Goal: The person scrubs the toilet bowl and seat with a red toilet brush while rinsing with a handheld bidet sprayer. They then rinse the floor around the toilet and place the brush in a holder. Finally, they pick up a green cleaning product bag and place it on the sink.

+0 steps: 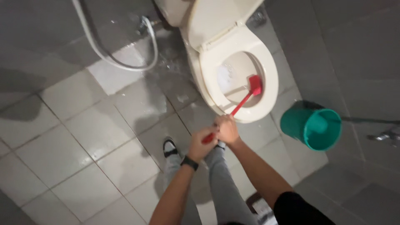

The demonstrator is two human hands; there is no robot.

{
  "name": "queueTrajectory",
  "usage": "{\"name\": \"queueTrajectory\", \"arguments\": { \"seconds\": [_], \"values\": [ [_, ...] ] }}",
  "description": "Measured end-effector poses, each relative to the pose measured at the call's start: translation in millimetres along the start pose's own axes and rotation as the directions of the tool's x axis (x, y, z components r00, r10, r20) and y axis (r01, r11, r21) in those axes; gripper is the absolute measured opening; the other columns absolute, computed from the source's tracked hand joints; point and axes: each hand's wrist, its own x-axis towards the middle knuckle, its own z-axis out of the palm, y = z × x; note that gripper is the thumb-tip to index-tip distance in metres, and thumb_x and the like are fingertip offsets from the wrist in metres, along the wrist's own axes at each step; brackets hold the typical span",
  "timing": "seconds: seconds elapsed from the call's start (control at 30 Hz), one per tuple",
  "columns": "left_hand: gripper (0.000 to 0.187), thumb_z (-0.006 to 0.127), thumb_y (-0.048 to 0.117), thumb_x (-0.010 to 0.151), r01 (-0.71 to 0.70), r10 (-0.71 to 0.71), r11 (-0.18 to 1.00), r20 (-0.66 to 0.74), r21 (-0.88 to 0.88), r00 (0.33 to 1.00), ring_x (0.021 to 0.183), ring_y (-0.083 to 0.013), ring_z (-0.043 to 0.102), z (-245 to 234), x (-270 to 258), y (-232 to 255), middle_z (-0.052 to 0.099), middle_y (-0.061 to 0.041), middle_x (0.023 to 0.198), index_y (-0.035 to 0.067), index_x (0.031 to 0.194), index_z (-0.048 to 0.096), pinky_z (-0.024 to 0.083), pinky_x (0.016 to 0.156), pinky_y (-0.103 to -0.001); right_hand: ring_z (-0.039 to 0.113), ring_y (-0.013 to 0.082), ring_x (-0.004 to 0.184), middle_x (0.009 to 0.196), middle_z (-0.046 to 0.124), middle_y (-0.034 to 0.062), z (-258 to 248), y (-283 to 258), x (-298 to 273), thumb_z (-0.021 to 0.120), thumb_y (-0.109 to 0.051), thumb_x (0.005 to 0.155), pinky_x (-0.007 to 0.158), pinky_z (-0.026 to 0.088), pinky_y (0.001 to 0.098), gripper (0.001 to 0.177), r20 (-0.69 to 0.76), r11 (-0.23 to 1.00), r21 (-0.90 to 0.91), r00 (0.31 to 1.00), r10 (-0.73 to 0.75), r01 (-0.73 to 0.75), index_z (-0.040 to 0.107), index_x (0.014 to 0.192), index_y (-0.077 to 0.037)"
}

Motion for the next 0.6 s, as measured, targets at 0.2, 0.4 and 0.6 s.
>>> {"name": "queueTrajectory", "arguments": {
  "seconds": [0.2, 0.4, 0.6],
  "values": [
    [0.021, 0.081, 0.013, 0.087, 0.244, -0.263, 0.962, 0.182, 0.120, 0.947, 0.094, -0.0154, 0.074, -47, -17, -45, 0.079, -0.010, 0.102, 0.008, 0.107, 0.077, 0.059, 0.086, -0.030, 0.062, 0.0329, 0.085, 0.088, 0.066, 0.0082, 52, -27, -7, 0.078, -0.027, 0.077, 0.075, 0.043, 0.0496, 0.021, -0.045, 0.993, -0.115, 0.998, -0.039, 0.034, 0.068, 0.082, -0.010],
    [0.029, 0.075, 0.007, 0.085, 0.237, -0.235, 0.971, 0.094, -0.012, 0.968, 0.100, -0.0138, 0.071, -66, -5, -84, 0.078, -0.010, 0.111, 0.009, 0.114, 0.078, 0.056, 0.089, -0.030, 0.064, 0.0311, 0.090, 0.086, 0.066, 0.0055, 80, -29, 16, 0.071, -0.031, 0.071, 0.078, 0.045, 0.0511, 0.028, -0.031, 0.971, -0.222, 0.996, 0.083, -0.088, 0.070, 0.094, -0.015],
    [0.023, 0.076, 0.008, 0.091, 0.228, -0.196, 0.967, 0.240, -0.116, 0.951, 0.106, -0.0146, 0.072, -80, -13, -96, 0.078, -0.008, 0.117, 0.009, 0.113, 0.077, 0.057, 0.095, -0.031, 0.057, 0.0322, 0.085, 0.092, 0.063, 0.0129, 103, -38, 9, 0.071, -0.039, 0.091, 0.081, 0.041, 0.0467, 0.045, -0.202, 0.914, -0.405, 0.977, -0.073, -0.015, 0.069, 0.113, 0.000]
  ]
}}
